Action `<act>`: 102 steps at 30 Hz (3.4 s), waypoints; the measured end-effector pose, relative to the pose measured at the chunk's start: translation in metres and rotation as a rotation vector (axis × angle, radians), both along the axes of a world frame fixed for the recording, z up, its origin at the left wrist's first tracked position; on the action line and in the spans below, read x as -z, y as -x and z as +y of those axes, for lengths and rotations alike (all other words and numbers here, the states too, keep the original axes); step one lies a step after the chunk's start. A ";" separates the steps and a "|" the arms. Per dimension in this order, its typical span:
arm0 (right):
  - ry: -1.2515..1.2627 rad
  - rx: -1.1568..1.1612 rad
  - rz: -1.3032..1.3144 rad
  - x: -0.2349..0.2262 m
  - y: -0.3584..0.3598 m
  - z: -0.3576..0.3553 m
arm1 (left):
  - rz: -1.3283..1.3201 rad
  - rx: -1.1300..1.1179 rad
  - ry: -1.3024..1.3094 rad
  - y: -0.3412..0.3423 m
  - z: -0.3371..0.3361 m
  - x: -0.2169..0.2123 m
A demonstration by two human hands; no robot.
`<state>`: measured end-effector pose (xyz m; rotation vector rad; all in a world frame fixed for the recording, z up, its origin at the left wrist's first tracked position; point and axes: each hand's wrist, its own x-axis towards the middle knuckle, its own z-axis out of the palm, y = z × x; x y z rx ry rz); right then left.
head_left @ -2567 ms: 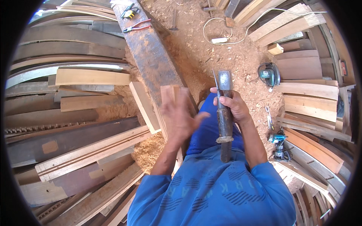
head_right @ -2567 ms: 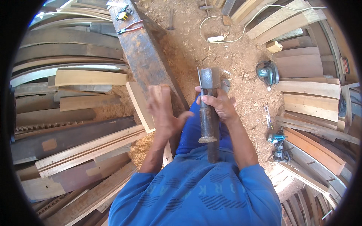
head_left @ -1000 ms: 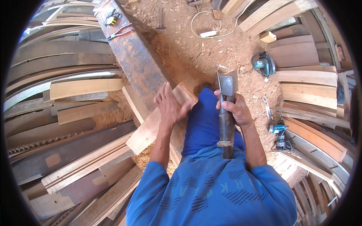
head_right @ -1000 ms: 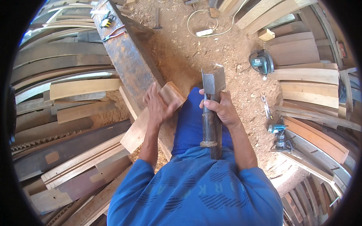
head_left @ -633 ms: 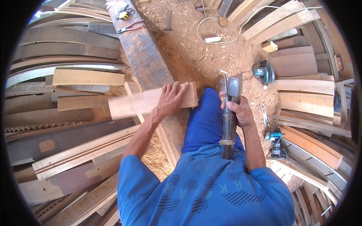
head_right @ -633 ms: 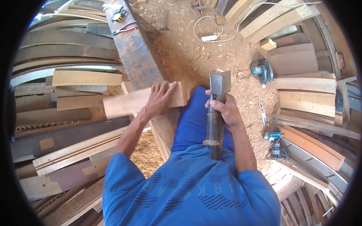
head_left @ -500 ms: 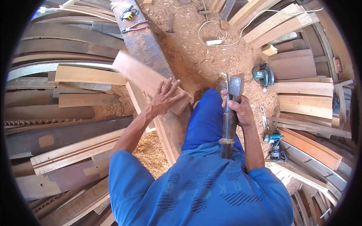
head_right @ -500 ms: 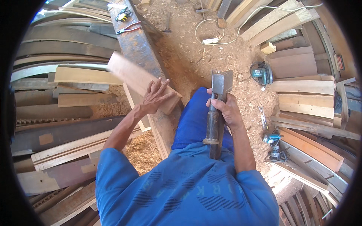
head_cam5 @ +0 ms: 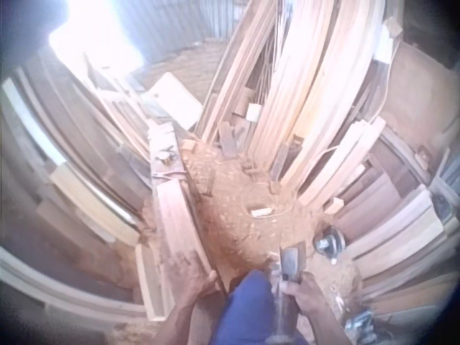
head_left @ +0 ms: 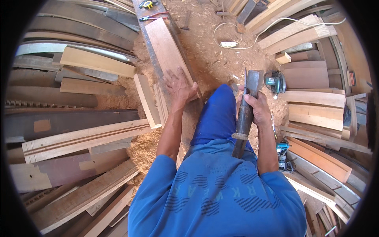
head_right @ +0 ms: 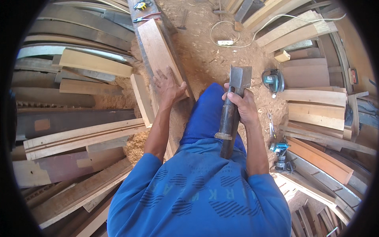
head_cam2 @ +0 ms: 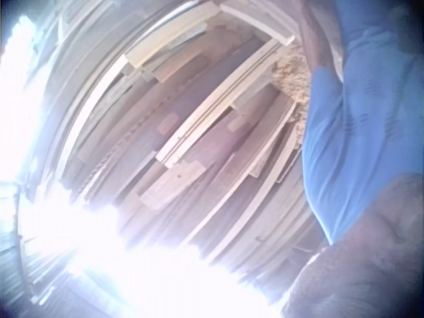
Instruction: The person shapes a piece of wood by striking it with an axe while holding the wood against a beam, later sitting on the floor to continue striking the wood with the axe to refine its shape.
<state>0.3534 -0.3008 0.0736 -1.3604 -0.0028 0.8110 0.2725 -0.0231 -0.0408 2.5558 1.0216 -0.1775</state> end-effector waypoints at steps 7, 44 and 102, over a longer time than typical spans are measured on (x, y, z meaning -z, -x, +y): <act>0.051 -0.097 -0.002 -0.015 -0.003 0.035 | -0.268 0.184 -0.068 0.046 -0.008 -0.039; -0.190 -0.222 -0.952 -0.162 0.041 0.102 | -1.102 -0.133 0.691 0.033 0.009 -0.084; 0.002 -0.152 0.031 0.008 0.040 0.040 | -0.556 0.435 0.185 0.094 -0.080 -0.109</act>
